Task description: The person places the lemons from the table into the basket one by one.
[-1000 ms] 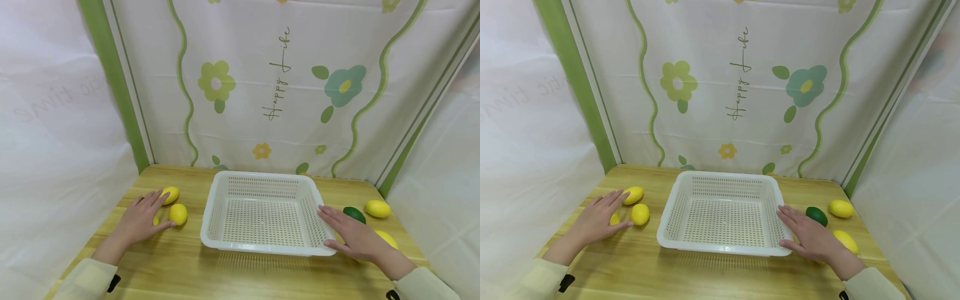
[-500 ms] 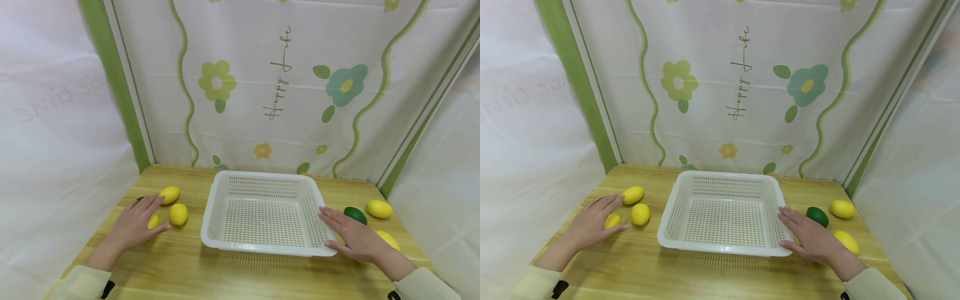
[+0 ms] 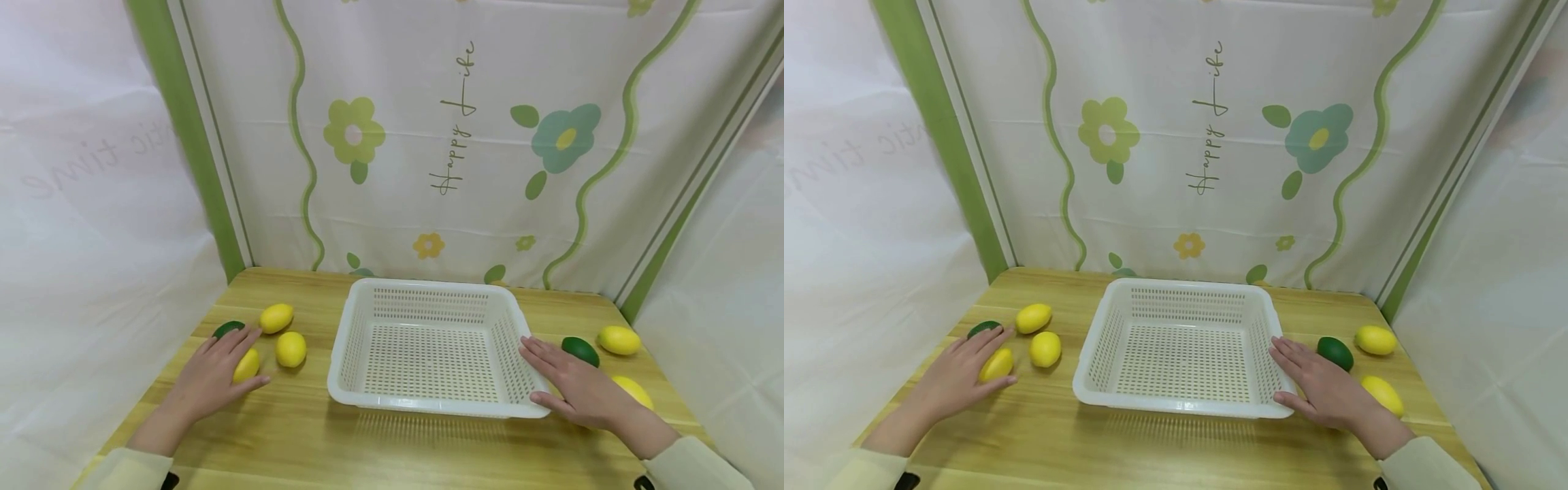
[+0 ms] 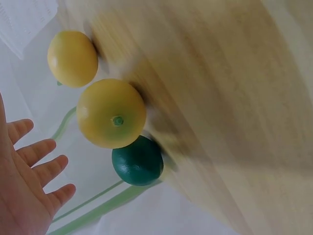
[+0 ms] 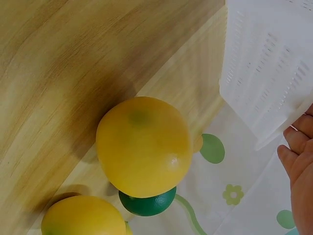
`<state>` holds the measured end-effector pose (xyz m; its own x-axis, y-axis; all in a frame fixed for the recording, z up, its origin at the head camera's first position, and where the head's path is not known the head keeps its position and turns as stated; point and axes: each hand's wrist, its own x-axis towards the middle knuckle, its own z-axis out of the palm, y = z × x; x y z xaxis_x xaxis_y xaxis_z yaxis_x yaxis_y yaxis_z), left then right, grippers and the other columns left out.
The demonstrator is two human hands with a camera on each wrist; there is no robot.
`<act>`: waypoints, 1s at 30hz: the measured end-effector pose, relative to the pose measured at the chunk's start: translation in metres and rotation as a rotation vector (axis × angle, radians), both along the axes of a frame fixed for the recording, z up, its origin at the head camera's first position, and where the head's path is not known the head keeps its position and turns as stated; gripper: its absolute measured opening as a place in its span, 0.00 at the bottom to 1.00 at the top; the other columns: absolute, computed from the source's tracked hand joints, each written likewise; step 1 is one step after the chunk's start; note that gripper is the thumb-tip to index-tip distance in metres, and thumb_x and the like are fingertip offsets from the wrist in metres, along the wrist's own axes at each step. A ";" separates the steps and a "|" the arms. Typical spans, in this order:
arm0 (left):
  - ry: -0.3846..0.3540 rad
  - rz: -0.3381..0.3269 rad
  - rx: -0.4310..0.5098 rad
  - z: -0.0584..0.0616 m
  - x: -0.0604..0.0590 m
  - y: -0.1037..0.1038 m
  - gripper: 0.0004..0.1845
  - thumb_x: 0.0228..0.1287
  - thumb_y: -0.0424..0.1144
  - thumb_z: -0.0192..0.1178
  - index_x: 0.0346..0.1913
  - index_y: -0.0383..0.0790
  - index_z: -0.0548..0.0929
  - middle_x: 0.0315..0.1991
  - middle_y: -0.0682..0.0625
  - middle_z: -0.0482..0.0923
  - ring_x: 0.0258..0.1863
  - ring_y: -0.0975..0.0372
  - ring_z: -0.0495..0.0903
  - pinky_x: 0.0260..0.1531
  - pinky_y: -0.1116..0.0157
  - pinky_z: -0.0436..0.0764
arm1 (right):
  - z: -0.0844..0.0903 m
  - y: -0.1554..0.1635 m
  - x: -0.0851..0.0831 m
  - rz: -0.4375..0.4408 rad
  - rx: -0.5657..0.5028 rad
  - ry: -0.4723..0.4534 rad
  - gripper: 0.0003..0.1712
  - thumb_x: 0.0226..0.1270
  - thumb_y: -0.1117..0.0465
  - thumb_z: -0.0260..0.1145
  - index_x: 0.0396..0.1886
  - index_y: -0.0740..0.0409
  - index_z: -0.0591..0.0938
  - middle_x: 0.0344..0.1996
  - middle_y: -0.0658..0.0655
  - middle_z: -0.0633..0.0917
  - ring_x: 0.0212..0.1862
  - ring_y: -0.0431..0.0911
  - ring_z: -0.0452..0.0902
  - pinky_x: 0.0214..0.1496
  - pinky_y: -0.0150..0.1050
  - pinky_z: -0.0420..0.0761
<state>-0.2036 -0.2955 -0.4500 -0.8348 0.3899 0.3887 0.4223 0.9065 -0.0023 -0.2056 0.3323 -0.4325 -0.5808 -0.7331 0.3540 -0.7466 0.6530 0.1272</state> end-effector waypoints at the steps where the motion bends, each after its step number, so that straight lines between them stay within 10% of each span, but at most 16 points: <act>1: 0.000 0.000 0.000 -0.001 0.001 -0.001 0.45 0.57 0.66 0.62 0.68 0.34 0.70 0.64 0.36 0.69 0.62 0.43 0.68 0.58 0.37 0.65 | 0.000 0.000 0.000 0.003 0.002 0.003 0.39 0.66 0.47 0.66 0.68 0.67 0.69 0.67 0.66 0.69 0.68 0.55 0.64 0.73 0.27 0.40; 30: -0.013 0.014 0.029 -0.029 0.007 -0.009 0.40 0.54 0.51 0.72 0.65 0.34 0.72 0.62 0.32 0.70 0.57 0.40 0.72 0.52 0.39 0.71 | 0.002 0.000 0.000 -0.013 0.014 -0.004 0.39 0.66 0.46 0.65 0.68 0.67 0.69 0.67 0.65 0.70 0.66 0.57 0.66 0.72 0.26 0.40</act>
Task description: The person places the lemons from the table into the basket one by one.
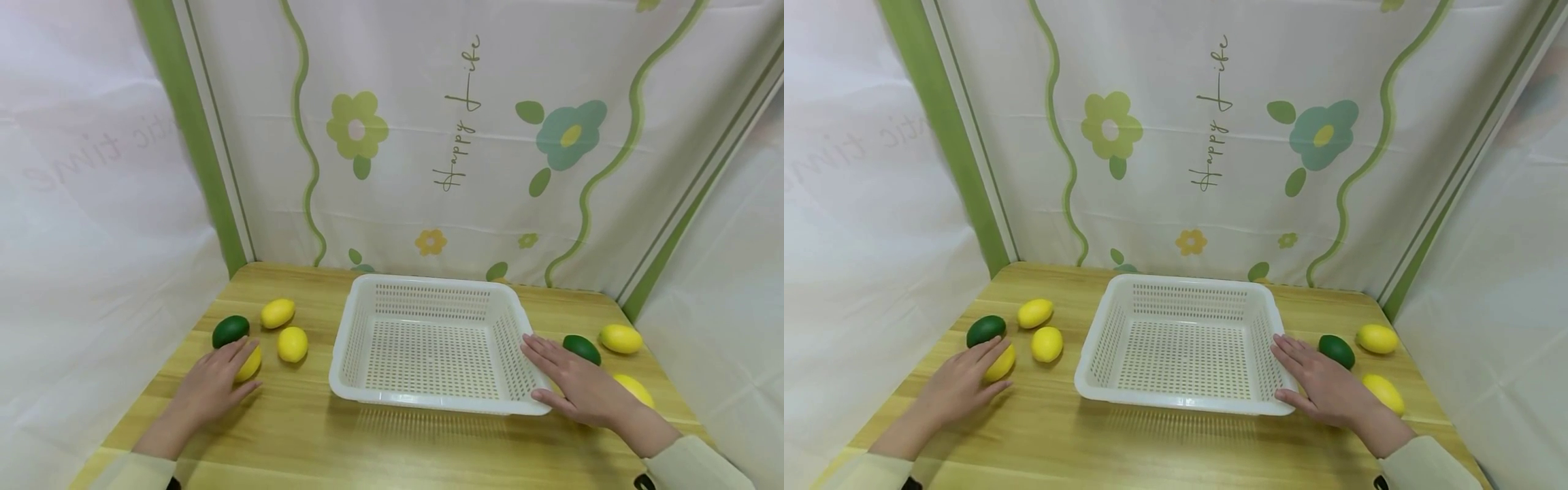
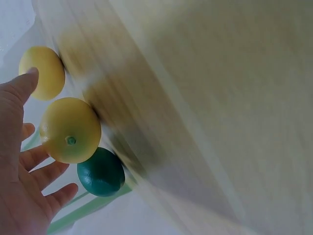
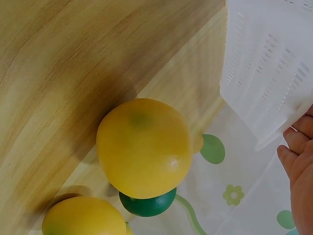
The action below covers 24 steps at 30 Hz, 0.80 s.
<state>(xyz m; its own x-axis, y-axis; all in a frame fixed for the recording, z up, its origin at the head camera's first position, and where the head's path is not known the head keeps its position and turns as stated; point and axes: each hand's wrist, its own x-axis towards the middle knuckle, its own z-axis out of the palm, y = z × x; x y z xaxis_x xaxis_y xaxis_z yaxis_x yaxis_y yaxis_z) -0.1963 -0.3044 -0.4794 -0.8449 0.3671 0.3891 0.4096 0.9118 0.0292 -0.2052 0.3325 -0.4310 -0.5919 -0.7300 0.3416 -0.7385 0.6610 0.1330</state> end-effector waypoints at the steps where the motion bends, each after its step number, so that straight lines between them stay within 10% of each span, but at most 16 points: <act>1: -0.003 0.004 0.001 0.000 -0.001 0.000 0.39 0.53 0.50 0.72 0.65 0.34 0.72 0.62 0.32 0.70 0.56 0.40 0.73 0.51 0.38 0.72 | 0.000 0.000 0.000 0.000 0.000 0.000 0.39 0.66 0.46 0.65 0.68 0.67 0.69 0.67 0.65 0.70 0.66 0.57 0.66 0.72 0.26 0.40; 24: -0.083 0.132 0.010 0.001 -0.014 0.009 0.35 0.53 0.45 0.74 0.60 0.27 0.75 0.55 0.29 0.74 0.48 0.38 0.78 0.41 0.44 0.80 | -0.001 -0.001 -0.001 0.005 -0.007 0.003 0.40 0.65 0.46 0.66 0.68 0.68 0.70 0.67 0.65 0.70 0.66 0.57 0.66 0.72 0.26 0.41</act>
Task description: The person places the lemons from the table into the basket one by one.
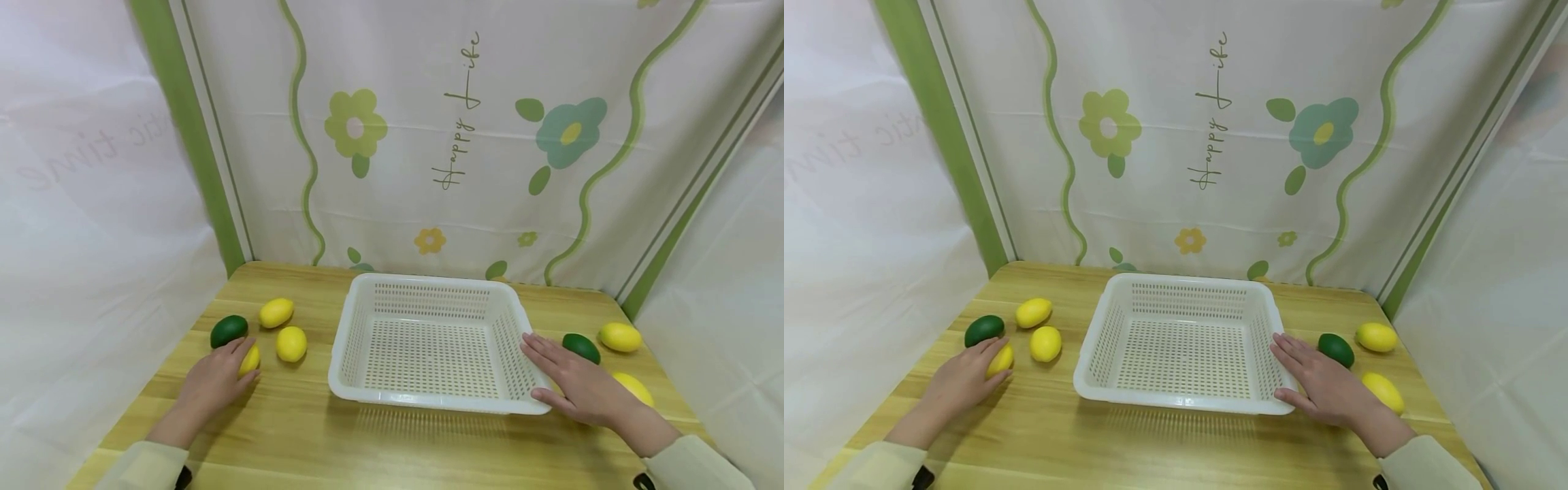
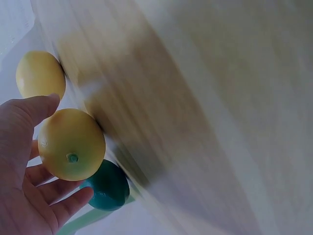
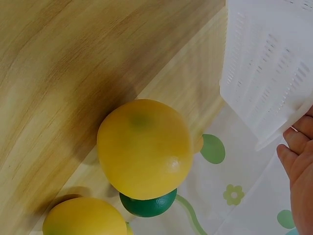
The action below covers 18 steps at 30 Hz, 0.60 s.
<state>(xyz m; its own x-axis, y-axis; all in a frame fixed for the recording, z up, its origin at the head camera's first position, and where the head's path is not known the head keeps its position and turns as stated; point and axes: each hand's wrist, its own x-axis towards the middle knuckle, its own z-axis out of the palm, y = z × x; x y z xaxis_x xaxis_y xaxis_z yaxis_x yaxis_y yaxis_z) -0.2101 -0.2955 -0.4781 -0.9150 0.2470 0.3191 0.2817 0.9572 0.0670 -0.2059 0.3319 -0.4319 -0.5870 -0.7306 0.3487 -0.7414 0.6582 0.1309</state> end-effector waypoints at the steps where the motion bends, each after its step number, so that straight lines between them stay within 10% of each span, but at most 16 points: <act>1: -0.002 0.001 0.001 0.000 0.000 0.000 0.35 0.53 0.44 0.74 0.60 0.27 0.75 0.56 0.29 0.74 0.48 0.38 0.78 0.41 0.44 0.80 | 0.000 0.000 0.000 0.002 0.000 0.002 0.39 0.65 0.46 0.66 0.67 0.68 0.70 0.67 0.65 0.70 0.66 0.56 0.66 0.72 0.26 0.41; 18: 0.002 -0.025 0.026 -0.003 -0.002 0.001 0.32 0.50 0.38 0.75 0.57 0.27 0.77 0.55 0.29 0.74 0.49 0.37 0.77 0.41 0.44 0.81 | -0.002 0.000 -0.001 0.002 -0.012 -0.003 0.40 0.65 0.46 0.66 0.68 0.67 0.69 0.67 0.65 0.70 0.66 0.57 0.67 0.71 0.24 0.41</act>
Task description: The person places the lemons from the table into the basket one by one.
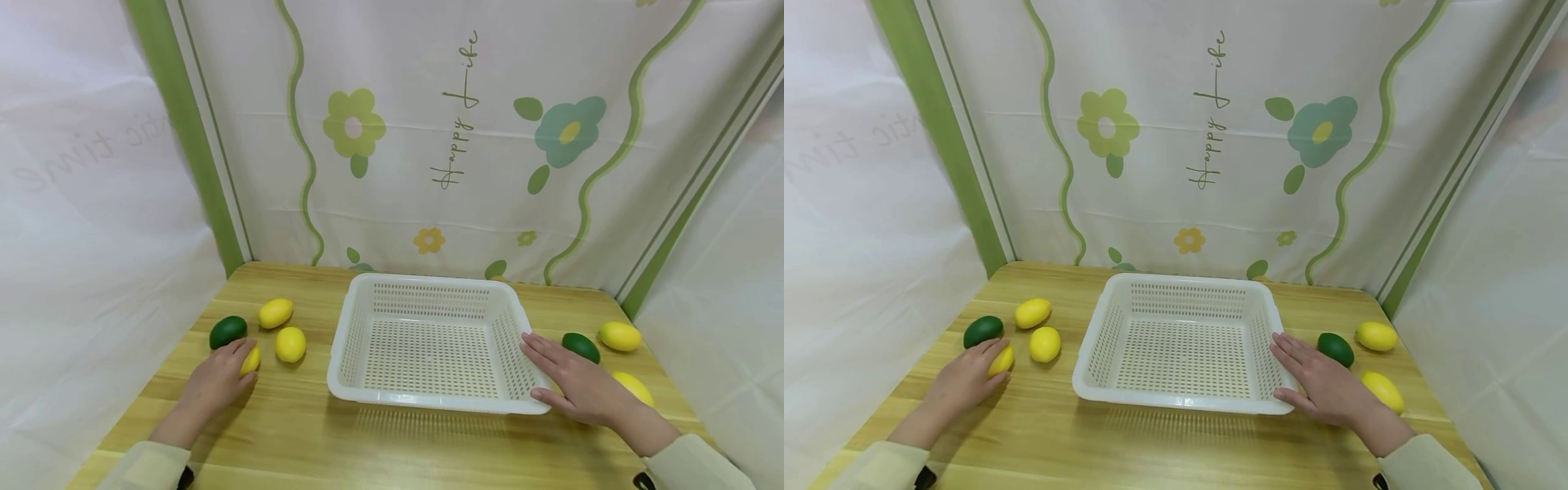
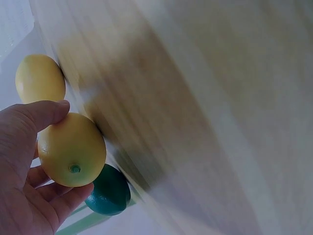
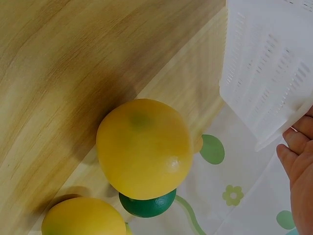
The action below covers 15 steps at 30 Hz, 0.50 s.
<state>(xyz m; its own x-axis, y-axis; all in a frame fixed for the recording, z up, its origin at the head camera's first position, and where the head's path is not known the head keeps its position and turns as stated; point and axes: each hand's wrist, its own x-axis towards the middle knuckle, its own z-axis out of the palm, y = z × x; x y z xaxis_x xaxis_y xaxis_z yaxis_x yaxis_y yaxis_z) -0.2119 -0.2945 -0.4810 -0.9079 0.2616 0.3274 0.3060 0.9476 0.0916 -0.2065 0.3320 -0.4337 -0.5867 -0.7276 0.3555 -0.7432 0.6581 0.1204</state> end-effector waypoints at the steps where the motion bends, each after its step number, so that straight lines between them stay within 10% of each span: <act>1: 0.000 0.000 0.000 0.000 0.000 0.000 0.32 0.50 0.38 0.75 0.57 0.27 0.77 0.55 0.29 0.74 0.49 0.38 0.77 0.41 0.44 0.81 | 0.000 0.000 0.000 -0.001 0.000 -0.001 0.40 0.65 0.46 0.66 0.68 0.67 0.69 0.67 0.65 0.70 0.65 0.57 0.67 0.71 0.24 0.41; 15: 0.017 -0.020 0.001 0.000 -0.001 0.001 0.31 0.48 0.35 0.76 0.55 0.27 0.78 0.53 0.29 0.75 0.50 0.38 0.77 0.42 0.44 0.81 | 0.000 0.000 0.000 0.005 0.001 0.001 0.39 0.65 0.46 0.66 0.67 0.68 0.70 0.67 0.65 0.70 0.65 0.57 0.67 0.71 0.25 0.41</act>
